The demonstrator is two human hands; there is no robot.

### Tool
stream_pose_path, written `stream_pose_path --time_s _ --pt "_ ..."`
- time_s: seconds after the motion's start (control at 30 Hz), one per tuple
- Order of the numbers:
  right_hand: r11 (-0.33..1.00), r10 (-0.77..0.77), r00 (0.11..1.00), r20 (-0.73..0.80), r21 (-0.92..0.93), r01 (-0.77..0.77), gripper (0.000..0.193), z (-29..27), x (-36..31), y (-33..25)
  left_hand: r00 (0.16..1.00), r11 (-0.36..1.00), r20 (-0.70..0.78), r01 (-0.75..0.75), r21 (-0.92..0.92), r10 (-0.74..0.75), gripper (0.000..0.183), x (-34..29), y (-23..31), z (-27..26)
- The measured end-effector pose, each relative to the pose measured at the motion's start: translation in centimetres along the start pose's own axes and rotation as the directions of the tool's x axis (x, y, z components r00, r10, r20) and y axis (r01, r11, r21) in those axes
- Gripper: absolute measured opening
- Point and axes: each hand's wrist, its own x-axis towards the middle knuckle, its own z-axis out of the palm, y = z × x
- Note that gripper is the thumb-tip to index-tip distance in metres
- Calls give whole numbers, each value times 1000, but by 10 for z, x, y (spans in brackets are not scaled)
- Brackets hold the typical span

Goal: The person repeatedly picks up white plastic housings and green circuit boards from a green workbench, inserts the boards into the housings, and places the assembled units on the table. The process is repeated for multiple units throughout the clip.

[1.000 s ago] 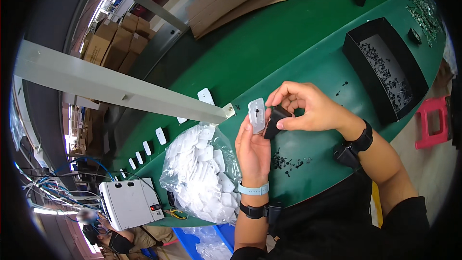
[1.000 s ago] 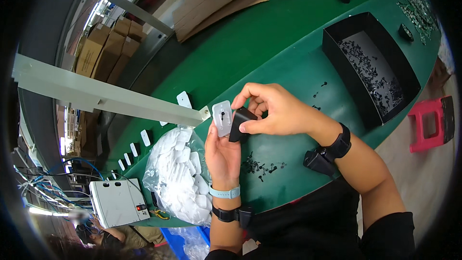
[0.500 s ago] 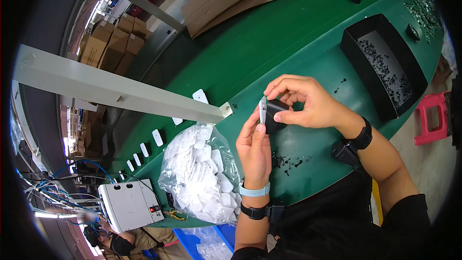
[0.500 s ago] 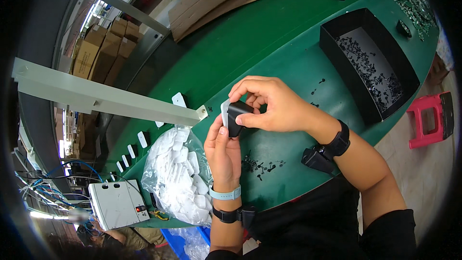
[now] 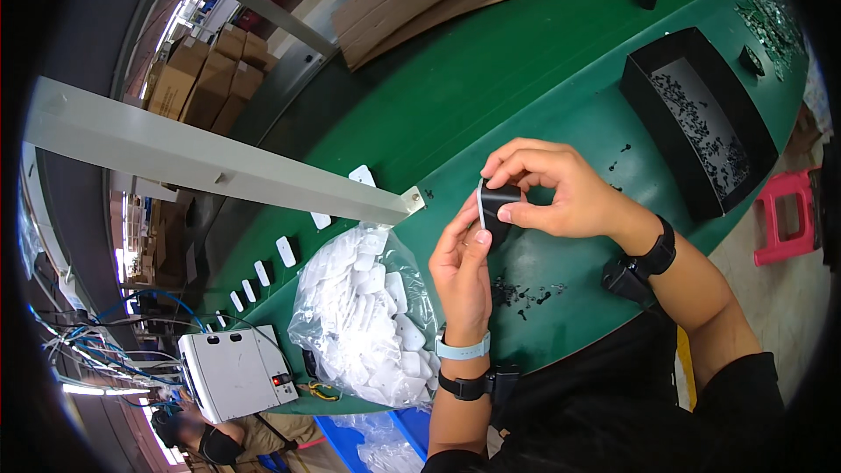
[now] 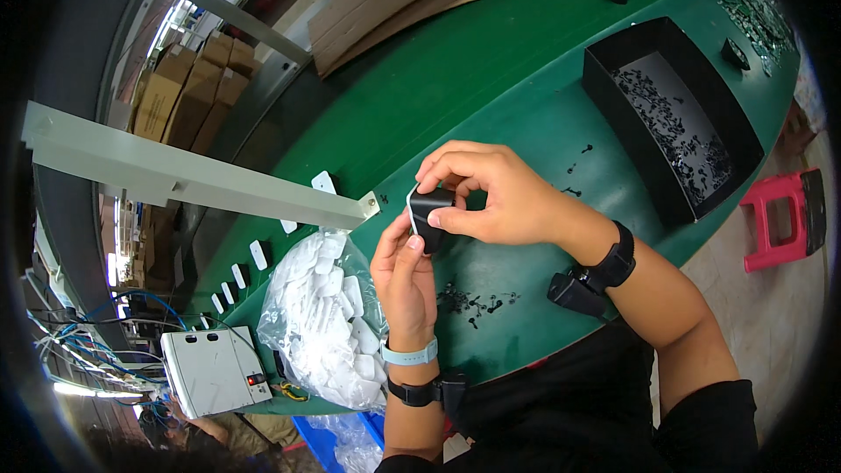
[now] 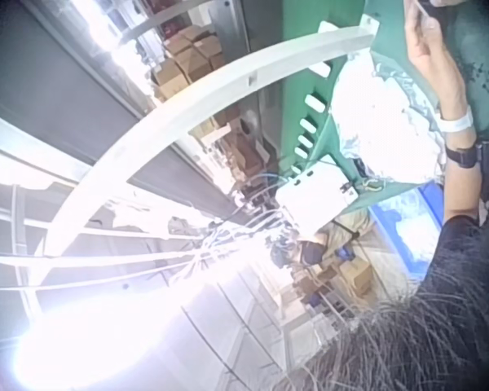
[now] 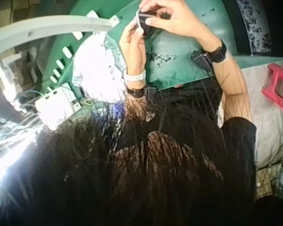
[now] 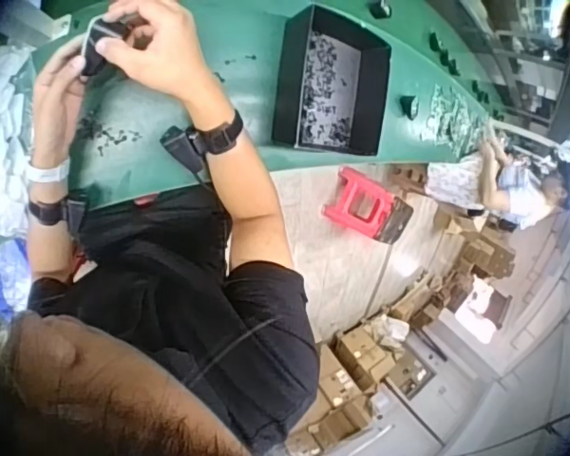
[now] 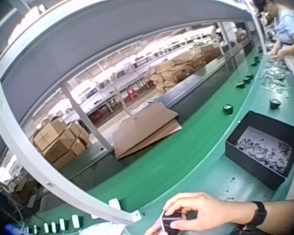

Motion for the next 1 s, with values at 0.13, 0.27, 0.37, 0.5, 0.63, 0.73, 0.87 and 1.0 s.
stream_pose_path --time_s 0.13,0.27,0.37,0.5,0.63,0.73,0.87,1.0 --pt "1000 7 1000 -7 22 -7 24 2 -1 -1 999 998 7 -51 22 50 37 -1 1 1" --pt "1000 -1 1000 -1 30 1 24 3 0 -2 996 995 27 -84 45 83 35 -1 0 -3" --pt "999 -12 1000 8 33 12 23 1 -1 -2 989 988 66 -138 71 134 34 1 -2 -7" --pt "996 6 1000 -24 86 -4 28 5 -2 -1 968 939 58 -252 232 245 32 0 -3 -7" --pt "959 190 980 -59 224 -172 34 11 -3 -2 901 753 86 -404 520 424 33 -2 -2 -3" --pt "911 378 926 7 173 -373 35 10 -6 -2 852 622 103 -452 639 513 37 -2 -3 0" --pt "870 380 921 81 308 -386 40 22 -7 -4 764 353 165 -463 813 624 46 -2 2 6" --pt "877 366 931 -19 341 -338 40 36 -3 9 740 277 220 -484 830 635 59 -1 2 6"
